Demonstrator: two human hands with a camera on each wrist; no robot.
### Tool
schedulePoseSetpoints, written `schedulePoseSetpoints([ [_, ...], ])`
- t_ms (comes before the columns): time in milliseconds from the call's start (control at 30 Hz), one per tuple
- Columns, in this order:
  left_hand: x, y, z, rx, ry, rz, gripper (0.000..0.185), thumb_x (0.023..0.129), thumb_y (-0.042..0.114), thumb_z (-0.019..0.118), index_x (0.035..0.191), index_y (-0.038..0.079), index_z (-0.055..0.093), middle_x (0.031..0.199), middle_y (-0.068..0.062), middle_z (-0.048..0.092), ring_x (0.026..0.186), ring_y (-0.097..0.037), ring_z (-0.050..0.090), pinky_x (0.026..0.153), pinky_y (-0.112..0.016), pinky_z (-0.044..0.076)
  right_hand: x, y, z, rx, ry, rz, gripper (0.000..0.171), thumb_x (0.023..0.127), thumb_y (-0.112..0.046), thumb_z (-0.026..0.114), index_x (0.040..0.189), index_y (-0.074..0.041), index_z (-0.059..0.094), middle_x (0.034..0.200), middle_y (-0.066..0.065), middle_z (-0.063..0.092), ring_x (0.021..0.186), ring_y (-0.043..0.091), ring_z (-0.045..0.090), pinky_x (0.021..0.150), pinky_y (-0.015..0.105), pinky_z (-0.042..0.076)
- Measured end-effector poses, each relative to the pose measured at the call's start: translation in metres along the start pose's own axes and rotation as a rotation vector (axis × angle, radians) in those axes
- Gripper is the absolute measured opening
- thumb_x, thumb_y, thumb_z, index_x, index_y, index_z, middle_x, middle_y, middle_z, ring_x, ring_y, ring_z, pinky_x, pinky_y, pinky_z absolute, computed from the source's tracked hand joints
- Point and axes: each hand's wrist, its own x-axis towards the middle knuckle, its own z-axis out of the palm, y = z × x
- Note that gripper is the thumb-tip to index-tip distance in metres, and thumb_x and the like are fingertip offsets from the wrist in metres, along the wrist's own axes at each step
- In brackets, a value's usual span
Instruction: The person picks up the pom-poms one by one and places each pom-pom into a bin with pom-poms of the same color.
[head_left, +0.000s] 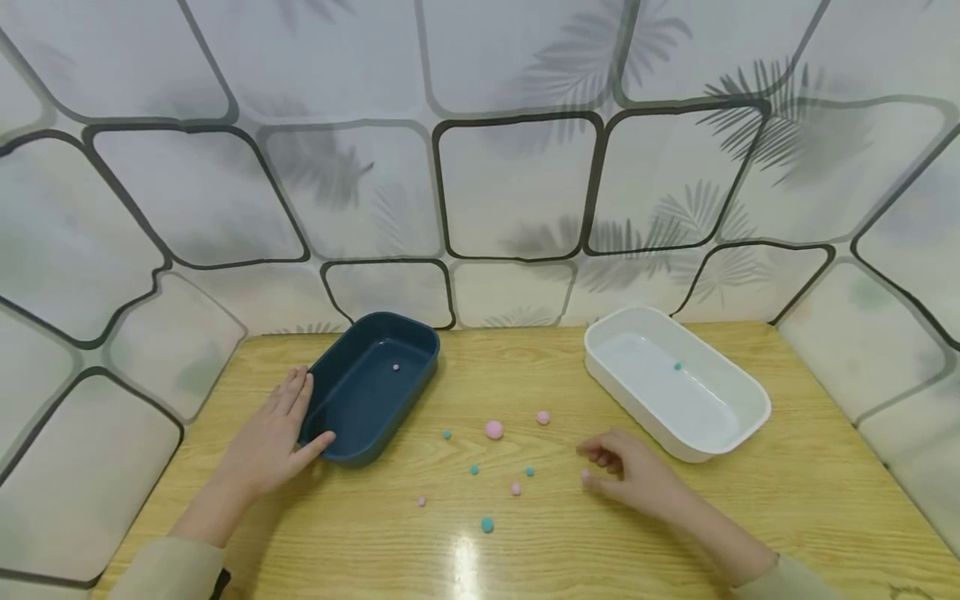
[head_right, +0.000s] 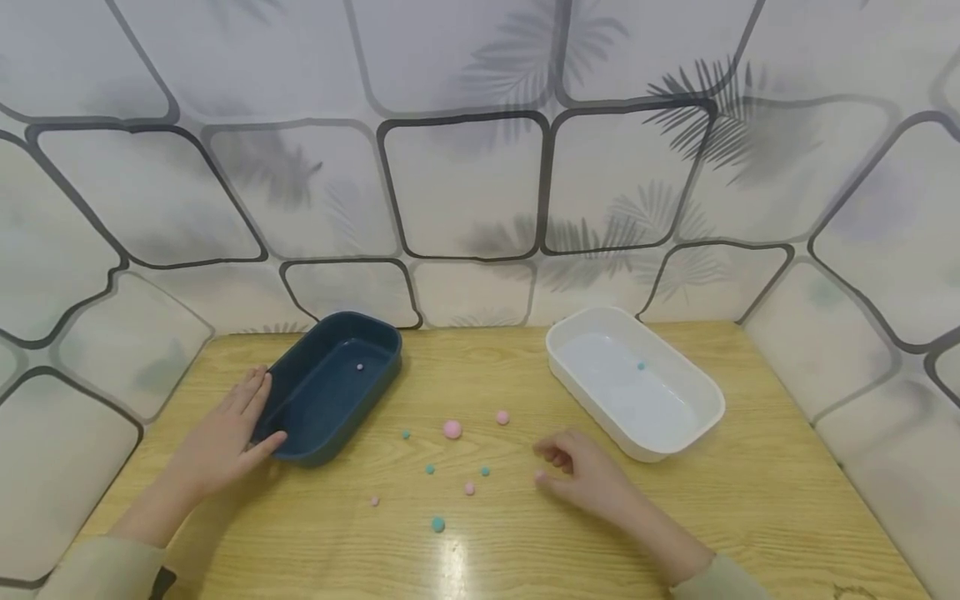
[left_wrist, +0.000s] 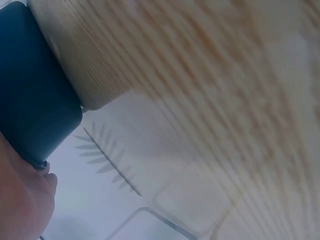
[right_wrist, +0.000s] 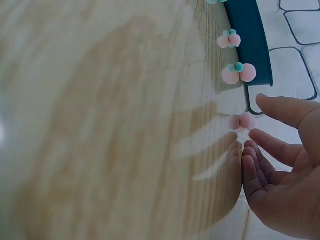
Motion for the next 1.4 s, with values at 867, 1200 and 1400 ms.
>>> schedulePoseSetpoints([
  [867,0.003,0.003,-0.004,0.024,-0.054,-0.010,0.102,0.103,0.055,0.062,0.162,-0.017,0.020,0.173,-0.035,0.016,0.162,-0.051,0.017,0.136,-0.055,0.014,0.008,0.002,0.003,-0.035,-0.006,0.021,0.011,0.087,-0.006,0.085,0.093,-0.015,0.081,0.083,-0.011,0.068,0.075,-0.005,0.055,0.064,0.018,0.051],
  [1200,0.003,0.003,-0.002,0.034,-0.053,-0.023,0.103,0.102,0.057,0.061,0.162,-0.016,0.020,0.173,-0.035,0.016,0.162,-0.050,0.018,0.134,-0.058,0.020,0.018,-0.009,0.003,-0.027,0.016,0.045,0.005,0.090,-0.011,0.083,0.094,-0.014,0.081,0.085,-0.009,0.071,0.078,-0.004,0.059,0.068,0.019,0.055],
  [1400,0.003,0.005,-0.004,0.030,-0.055,-0.024,0.103,0.102,0.057,0.062,0.162,-0.016,0.020,0.173,-0.034,0.016,0.162,-0.050,0.019,0.133,-0.059,0.022,0.031,-0.021,0.004,-0.023,0.027,0.043,0.005,0.091,-0.011,0.083,0.096,-0.014,0.081,0.086,-0.009,0.072,0.078,-0.002,0.060,0.070,0.020,0.056],
])
